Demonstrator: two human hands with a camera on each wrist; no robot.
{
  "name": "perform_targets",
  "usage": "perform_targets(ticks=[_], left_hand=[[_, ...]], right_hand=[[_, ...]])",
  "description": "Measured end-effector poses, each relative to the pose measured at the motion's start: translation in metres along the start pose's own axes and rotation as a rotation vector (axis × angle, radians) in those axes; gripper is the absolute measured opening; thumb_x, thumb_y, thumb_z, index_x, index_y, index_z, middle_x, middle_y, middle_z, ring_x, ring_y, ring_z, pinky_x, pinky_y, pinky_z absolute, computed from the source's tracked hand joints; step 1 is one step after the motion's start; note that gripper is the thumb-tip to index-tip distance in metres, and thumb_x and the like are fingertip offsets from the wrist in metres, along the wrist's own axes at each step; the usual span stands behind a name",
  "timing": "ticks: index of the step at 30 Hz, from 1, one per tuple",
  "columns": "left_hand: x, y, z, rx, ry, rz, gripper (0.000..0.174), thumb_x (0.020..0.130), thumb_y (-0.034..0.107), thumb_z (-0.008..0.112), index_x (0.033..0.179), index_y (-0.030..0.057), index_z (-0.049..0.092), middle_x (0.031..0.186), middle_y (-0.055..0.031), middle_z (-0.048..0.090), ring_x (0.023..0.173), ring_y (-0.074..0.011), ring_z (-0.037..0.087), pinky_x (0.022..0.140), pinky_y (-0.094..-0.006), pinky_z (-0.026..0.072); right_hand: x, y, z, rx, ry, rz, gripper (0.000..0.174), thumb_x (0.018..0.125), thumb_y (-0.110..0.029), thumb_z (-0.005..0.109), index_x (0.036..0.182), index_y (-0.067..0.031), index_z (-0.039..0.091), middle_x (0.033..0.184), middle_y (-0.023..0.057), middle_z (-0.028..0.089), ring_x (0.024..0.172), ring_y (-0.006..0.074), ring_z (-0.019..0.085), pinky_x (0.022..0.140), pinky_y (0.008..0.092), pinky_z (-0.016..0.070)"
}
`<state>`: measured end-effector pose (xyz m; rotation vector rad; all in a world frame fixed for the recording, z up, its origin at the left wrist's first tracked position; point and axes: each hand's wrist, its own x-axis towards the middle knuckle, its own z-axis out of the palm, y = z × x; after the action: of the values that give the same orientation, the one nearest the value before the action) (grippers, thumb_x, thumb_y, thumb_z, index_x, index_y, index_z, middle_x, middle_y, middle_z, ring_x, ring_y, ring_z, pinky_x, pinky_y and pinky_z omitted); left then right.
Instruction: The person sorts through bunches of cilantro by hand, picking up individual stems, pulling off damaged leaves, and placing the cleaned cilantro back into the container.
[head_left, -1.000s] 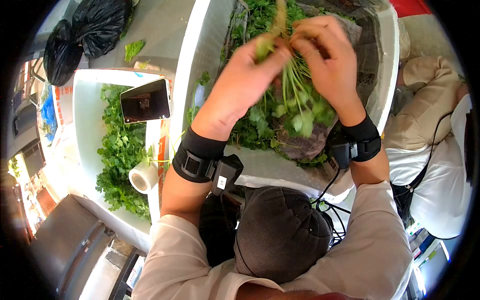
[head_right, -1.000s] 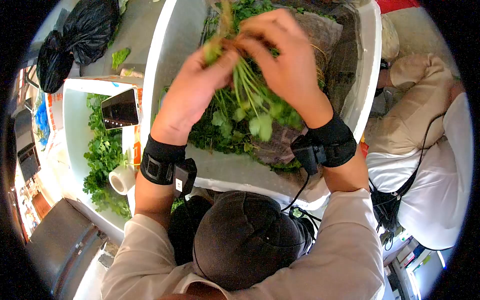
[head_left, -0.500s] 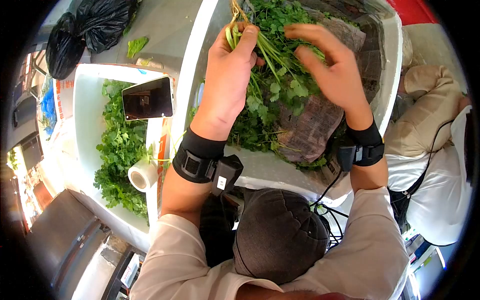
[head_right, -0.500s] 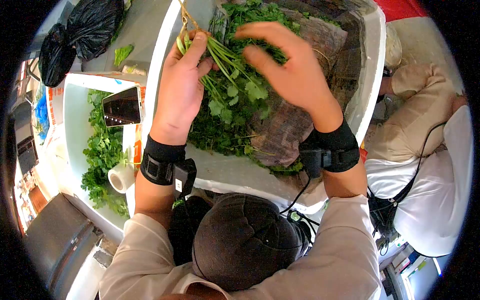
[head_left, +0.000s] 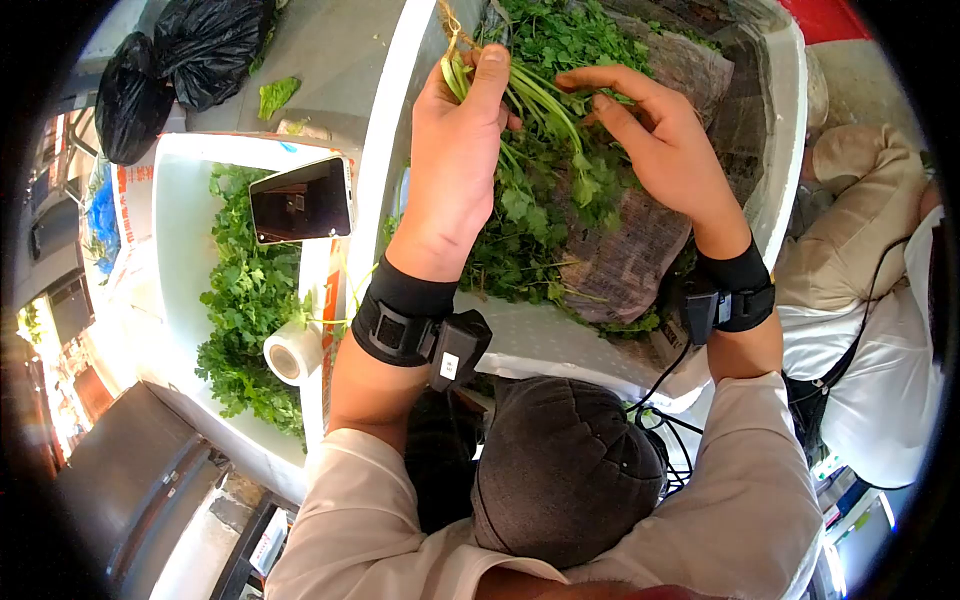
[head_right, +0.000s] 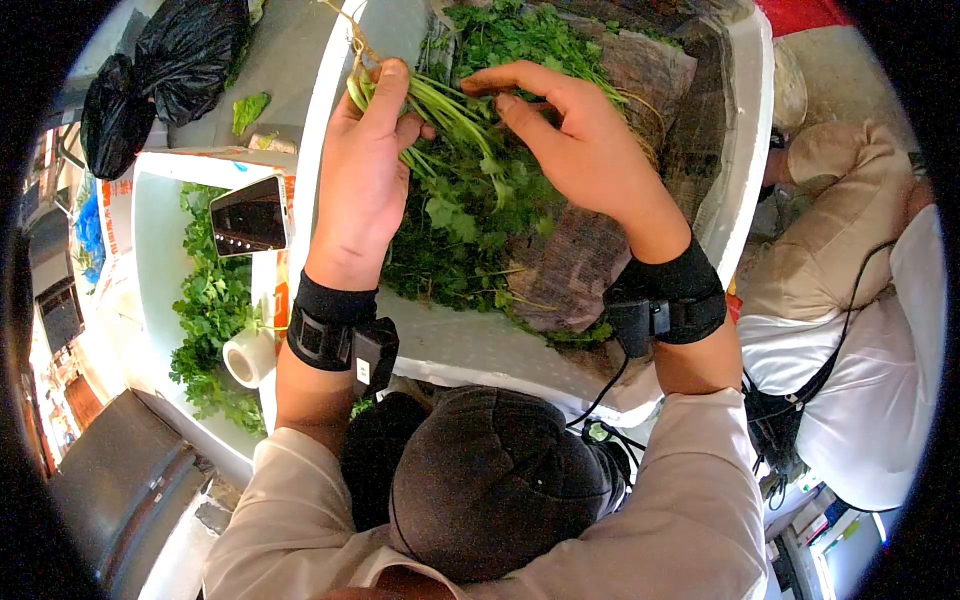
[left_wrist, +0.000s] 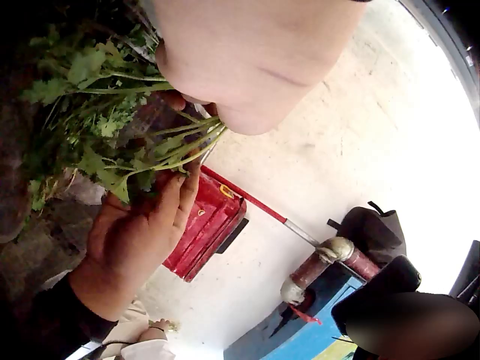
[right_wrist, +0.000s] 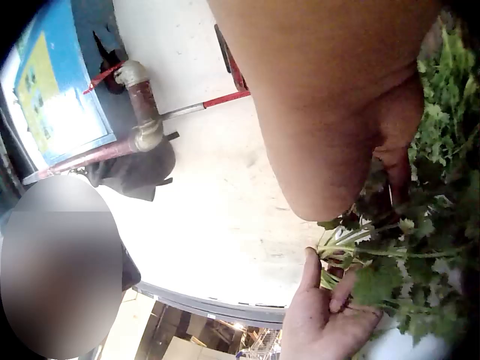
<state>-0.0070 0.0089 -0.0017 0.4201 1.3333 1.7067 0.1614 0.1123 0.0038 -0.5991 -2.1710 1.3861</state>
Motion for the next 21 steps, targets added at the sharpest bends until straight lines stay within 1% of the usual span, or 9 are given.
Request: perform_targets(ticks=[2, 3, 4, 6, 7, 9, 12, 14, 21], left_hand=[[-0.001, 0.000, -0.001, 0.003, -0.003, 0.000, 0.021, 0.102, 0.027, 0.064, 0.108, 0.0066, 0.061, 0.092, 0.0021, 0.060, 0.079, -0.0098, 0.055, 0.072, -0.0276, 0.0437], [-0.001, 0.000, -0.001, 0.004, -0.005, 0.000, 0.022, 0.102, 0.028, 0.064, 0.108, 0.0064, 0.061, 0.092, 0.0020, 0.060, 0.079, -0.0098, 0.055, 0.072, -0.0275, 0.0436], [-0.001, 0.000, 0.000, 0.004, -0.005, 0.000, 0.022, 0.102, 0.028, 0.064, 0.108, 0.0064, 0.061, 0.092, 0.0020, 0.060, 0.079, -0.0098, 0.055, 0.072, -0.0275, 0.0436], [-0.001, 0.002, 0.004, -0.011, 0.006, 0.027, 0.025, 0.101, 0.031, 0.065, 0.096, 0.0072, 0.060, 0.075, 0.0031, 0.053, 0.067, -0.0083, 0.051, 0.064, -0.0265, 0.0440], [-0.001, 0.002, 0.003, -0.010, 0.006, 0.027, 0.025, 0.101, 0.031, 0.065, 0.096, 0.0072, 0.060, 0.075, 0.0031, 0.053, 0.067, -0.0083, 0.051, 0.064, -0.0265, 0.0440], [-0.002, 0.001, 0.001, -0.004, -0.017, -0.004, 0.025, 0.102, 0.031, 0.062, 0.108, 0.0062, 0.061, 0.093, 0.0017, 0.060, 0.079, -0.0095, 0.054, 0.071, -0.0281, 0.0437], [0.000, -0.002, -0.002, 0.038, -0.019, -0.037, 0.025, 0.104, 0.031, 0.060, 0.107, 0.0062, 0.060, 0.094, 0.0012, 0.060, 0.078, -0.0097, 0.055, 0.071, -0.0284, 0.0446], [0.001, -0.003, -0.003, 0.038, -0.027, -0.048, 0.025, 0.104, 0.031, 0.059, 0.108, 0.0062, 0.060, 0.095, 0.0006, 0.061, 0.078, -0.0100, 0.055, 0.071, -0.0287, 0.0453], [0.000, -0.004, -0.002, -0.078, -0.059, -0.085, 0.023, 0.105, 0.029, 0.058, 0.109, 0.0069, 0.059, 0.098, -0.0004, 0.062, 0.080, -0.0109, 0.058, 0.071, -0.0298, 0.0471]], right_hand=[[-0.001, -0.003, -0.001, 0.036, -0.053, 0.125, 0.029, 0.097, -0.008, 0.063, 0.126, -0.0058, 0.065, 0.108, 0.0071, 0.067, 0.095, 0.0135, 0.063, 0.082, 0.0262, 0.0513], [-0.002, -0.003, 0.001, 0.037, -0.053, 0.125, 0.029, 0.097, -0.008, 0.063, 0.126, -0.0058, 0.065, 0.108, 0.0071, 0.067, 0.095, 0.0135, 0.063, 0.082, 0.0262, 0.0513], [-0.002, -0.004, 0.004, 0.083, -0.059, 0.073, 0.031, 0.095, -0.008, 0.065, 0.126, -0.0061, 0.065, 0.110, 0.0075, 0.066, 0.098, 0.0153, 0.063, 0.084, 0.0278, 0.0522], [-0.002, -0.003, 0.006, 0.130, -0.066, 0.020, 0.033, 0.094, -0.007, 0.067, 0.127, -0.0063, 0.065, 0.113, 0.0080, 0.064, 0.101, 0.0171, 0.063, 0.086, 0.0294, 0.0530], [-0.001, -0.003, 0.007, 0.078, -0.040, -0.033, 0.033, 0.092, -0.007, 0.068, 0.125, -0.0061, 0.065, 0.117, 0.0085, 0.062, 0.103, 0.0195, 0.063, 0.087, 0.0309, 0.0539], [-0.001, -0.002, 0.007, 0.028, -0.014, -0.088, 0.034, 0.090, -0.006, 0.070, 0.124, -0.0058, 0.065, 0.120, 0.0090, 0.061, 0.105, 0.0219, 0.064, 0.088, 0.0325, 0.0547], [0.000, -0.002, 0.005, -0.109, 0.026, -0.145, 0.032, 0.089, -0.004, 0.069, 0.121, -0.0068, 0.065, 0.123, 0.0102, 0.060, 0.104, 0.0261, 0.064, 0.086, 0.0334, 0.0548], [-0.002, 0.001, 0.003, -0.310, 0.005, -0.225, 0.029, 0.089, -0.003, 0.068, 0.117, -0.0071, 0.066, 0.125, 0.0116, 0.059, 0.104, 0.0284, 0.064, 0.084, 0.0343, 0.0545], [-0.003, 0.000, 0.010, -0.299, 0.021, -0.180, 0.015, 0.089, -0.005, 0.069, 0.103, -0.0059, 0.072, 0.127, 0.0108, 0.059, 0.097, 0.0289, 0.066, 0.083, 0.0377, 0.0539]])
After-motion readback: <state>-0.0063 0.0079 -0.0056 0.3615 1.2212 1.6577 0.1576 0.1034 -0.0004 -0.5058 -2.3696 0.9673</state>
